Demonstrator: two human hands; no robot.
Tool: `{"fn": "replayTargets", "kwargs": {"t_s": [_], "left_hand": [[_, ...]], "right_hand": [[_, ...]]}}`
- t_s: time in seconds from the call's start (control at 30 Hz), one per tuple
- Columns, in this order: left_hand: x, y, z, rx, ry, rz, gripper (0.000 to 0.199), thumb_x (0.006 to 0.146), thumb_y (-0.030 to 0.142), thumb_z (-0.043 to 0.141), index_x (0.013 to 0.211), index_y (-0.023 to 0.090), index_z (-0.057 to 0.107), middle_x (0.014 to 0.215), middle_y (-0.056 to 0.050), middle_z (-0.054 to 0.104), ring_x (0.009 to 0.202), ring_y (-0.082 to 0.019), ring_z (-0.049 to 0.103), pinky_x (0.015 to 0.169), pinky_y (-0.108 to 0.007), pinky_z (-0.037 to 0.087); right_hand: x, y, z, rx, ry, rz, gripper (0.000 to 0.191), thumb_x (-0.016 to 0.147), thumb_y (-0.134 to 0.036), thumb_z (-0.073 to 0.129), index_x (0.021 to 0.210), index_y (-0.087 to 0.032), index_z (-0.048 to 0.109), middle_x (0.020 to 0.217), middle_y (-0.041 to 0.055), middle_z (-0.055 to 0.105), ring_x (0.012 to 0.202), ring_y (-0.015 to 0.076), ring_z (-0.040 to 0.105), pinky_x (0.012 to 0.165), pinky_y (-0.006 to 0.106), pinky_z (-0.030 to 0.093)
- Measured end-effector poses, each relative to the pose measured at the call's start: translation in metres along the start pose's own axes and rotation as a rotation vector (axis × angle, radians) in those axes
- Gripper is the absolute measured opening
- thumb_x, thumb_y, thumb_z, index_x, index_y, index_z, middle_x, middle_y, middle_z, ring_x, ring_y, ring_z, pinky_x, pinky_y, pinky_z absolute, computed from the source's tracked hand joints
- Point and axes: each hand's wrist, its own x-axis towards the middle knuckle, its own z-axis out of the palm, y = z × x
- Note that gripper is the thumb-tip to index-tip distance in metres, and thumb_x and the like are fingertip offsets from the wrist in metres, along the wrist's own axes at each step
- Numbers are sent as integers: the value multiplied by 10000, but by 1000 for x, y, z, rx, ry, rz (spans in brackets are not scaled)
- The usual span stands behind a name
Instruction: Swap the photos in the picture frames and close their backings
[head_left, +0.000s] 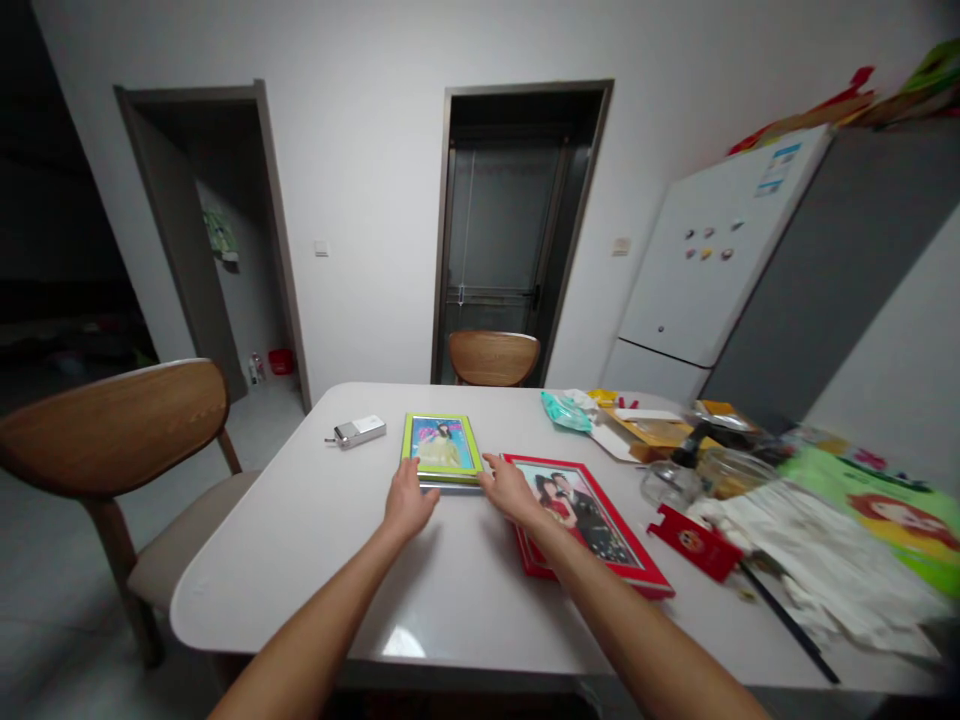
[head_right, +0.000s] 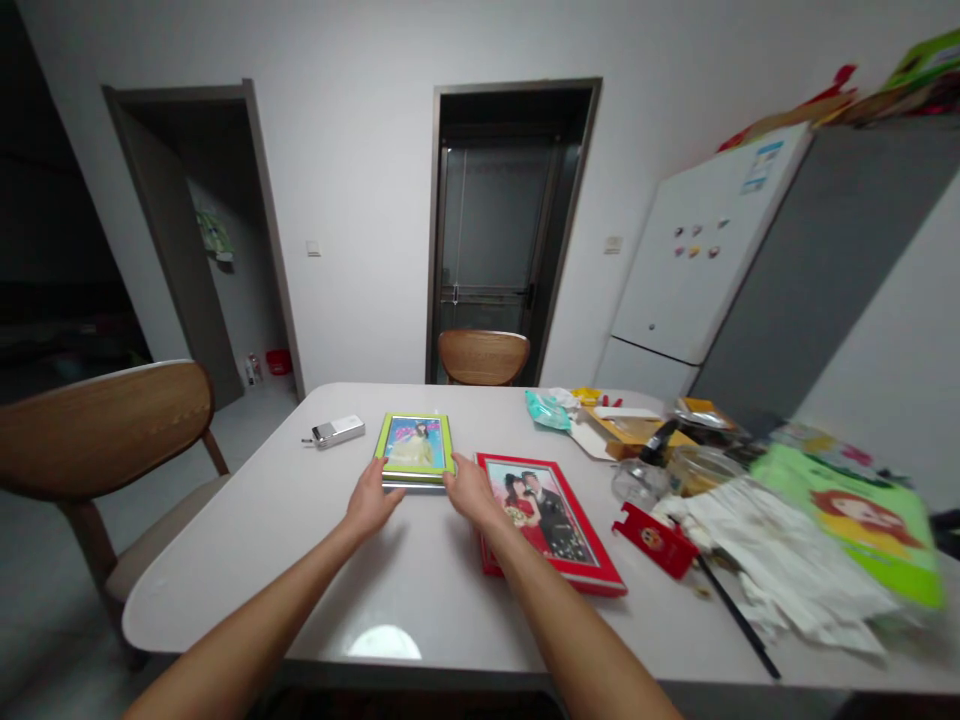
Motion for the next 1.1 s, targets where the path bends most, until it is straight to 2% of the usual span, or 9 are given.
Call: {"fn": "replayTargets", "kwargs": {"t_s": [0.1,0.23,0.3,0.4,0.53,0.73,0.9,1.0,1.1], "left_hand": [[16,-15,-15,2,2,-57,546,656,224,559,1157,81,396,1229,-166,431,1136,-249,393,938,-332,283],[16,-21,-19,-14,2,-102,502,646,258,572,1105,90,459,1124,-154,531,1015,-238,502,847,-294,360],[11,-20,-20,-26,20,-136,462,667,266,548,1090,97,471,1063,-147,569,963,-231,532,805,-295,381],[0,-14,-21,-56,21,-157,389,689,264,518,1045,106,500,933,-119,619,827,-205,580,712,-276,414],[-17,-1,-26,-101,-5,-124,397,665,260,547,1039,135,505,866,-79,632,771,-195,585,697,-278,420],[-47,15,-46,-193,-68,-65,525,659,366,575,1121,149,454,1057,-97,575,958,-231,531,813,-315,397],[-77,31,-68,-598,-173,-14,426,702,414,543,1059,183,517,1154,-91,526,1101,-247,438,908,-360,340],[-89,43,-77,-853,-187,-83,508,697,419,557,1124,161,462,1207,-123,475,1132,-234,411,940,-363,308],[-97,49,-82,-998,-159,-149,616,678,432,579,1189,142,394,1218,-147,458,1136,-243,406,944,-374,301]], "right_hand": [[14,-1,22,58,19,107,350,622,-200,541,959,-116,585,951,135,623,911,236,554,795,312,386],[23,6,34,201,131,243,286,594,-220,541,862,-131,591,899,138,629,923,262,546,768,343,405],[22,4,36,318,201,284,282,616,-264,518,867,-147,569,872,115,630,915,243,550,745,332,425],[14,-9,39,540,230,313,249,669,-354,456,820,-175,539,699,52,625,722,183,593,621,294,470],[-6,-37,37,790,188,276,252,658,-416,467,723,-177,514,579,12,589,545,144,562,513,269,473],[-54,-72,9,994,142,83,325,678,-417,478,898,-182,519,797,23,626,718,162,583,606,272,477],[-101,-73,-16,811,159,-106,322,652,-303,562,946,-186,507,935,47,603,842,174,562,734,288,455],[-128,-67,-19,575,57,-202,291,651,-241,562,936,-196,519,1001,66,579,866,191,555,738,306,459],[-150,-64,-15,337,-60,-401,273,623,-156,549,890,-211,542,1099,70,537,993,216,502,811,326,428]]}}
